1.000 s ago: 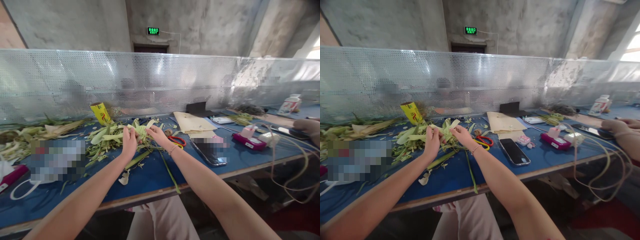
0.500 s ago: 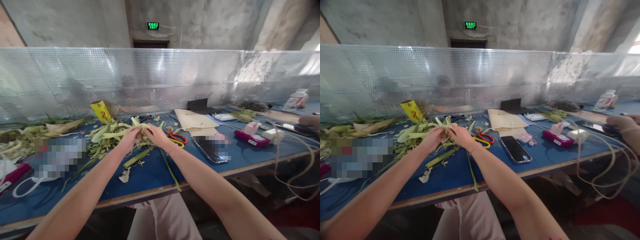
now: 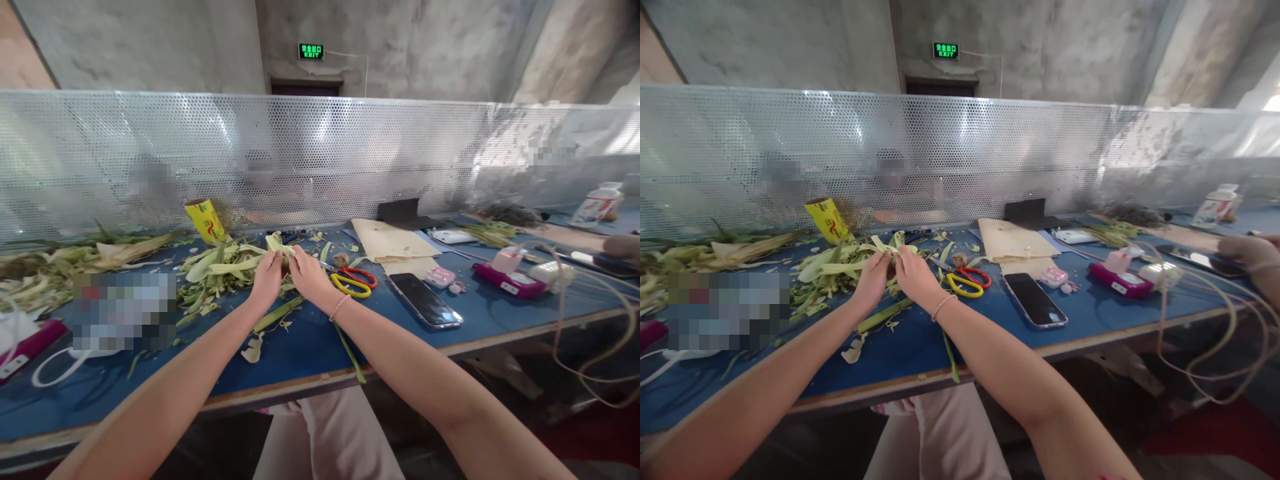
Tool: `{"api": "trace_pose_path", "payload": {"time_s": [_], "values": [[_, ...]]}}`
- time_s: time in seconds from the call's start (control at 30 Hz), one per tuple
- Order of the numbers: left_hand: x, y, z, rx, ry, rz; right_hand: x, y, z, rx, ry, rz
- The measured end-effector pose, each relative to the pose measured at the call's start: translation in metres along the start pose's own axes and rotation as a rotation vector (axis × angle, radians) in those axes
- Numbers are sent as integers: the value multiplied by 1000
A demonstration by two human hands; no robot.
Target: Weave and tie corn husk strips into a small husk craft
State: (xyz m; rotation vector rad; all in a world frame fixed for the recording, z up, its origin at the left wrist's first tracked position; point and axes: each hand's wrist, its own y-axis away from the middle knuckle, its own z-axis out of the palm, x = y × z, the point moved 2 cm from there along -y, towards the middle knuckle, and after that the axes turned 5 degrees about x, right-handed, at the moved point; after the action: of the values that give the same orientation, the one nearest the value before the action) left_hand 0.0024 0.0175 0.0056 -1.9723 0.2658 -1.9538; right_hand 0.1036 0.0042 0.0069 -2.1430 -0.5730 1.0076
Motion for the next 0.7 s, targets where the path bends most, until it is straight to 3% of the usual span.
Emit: {"api": "trace_pose_path", "payload": {"time_s": [0.1, 0.4, 0.7], "values": [[1, 3, 1, 47, 43, 6, 0, 0, -1, -2, -77, 33], [7, 4, -8, 260, -210, 101, -2, 2, 1, 72, -299, 155], [5, 2, -9, 200, -301, 196, 13, -3, 9, 171, -442, 314]]}}
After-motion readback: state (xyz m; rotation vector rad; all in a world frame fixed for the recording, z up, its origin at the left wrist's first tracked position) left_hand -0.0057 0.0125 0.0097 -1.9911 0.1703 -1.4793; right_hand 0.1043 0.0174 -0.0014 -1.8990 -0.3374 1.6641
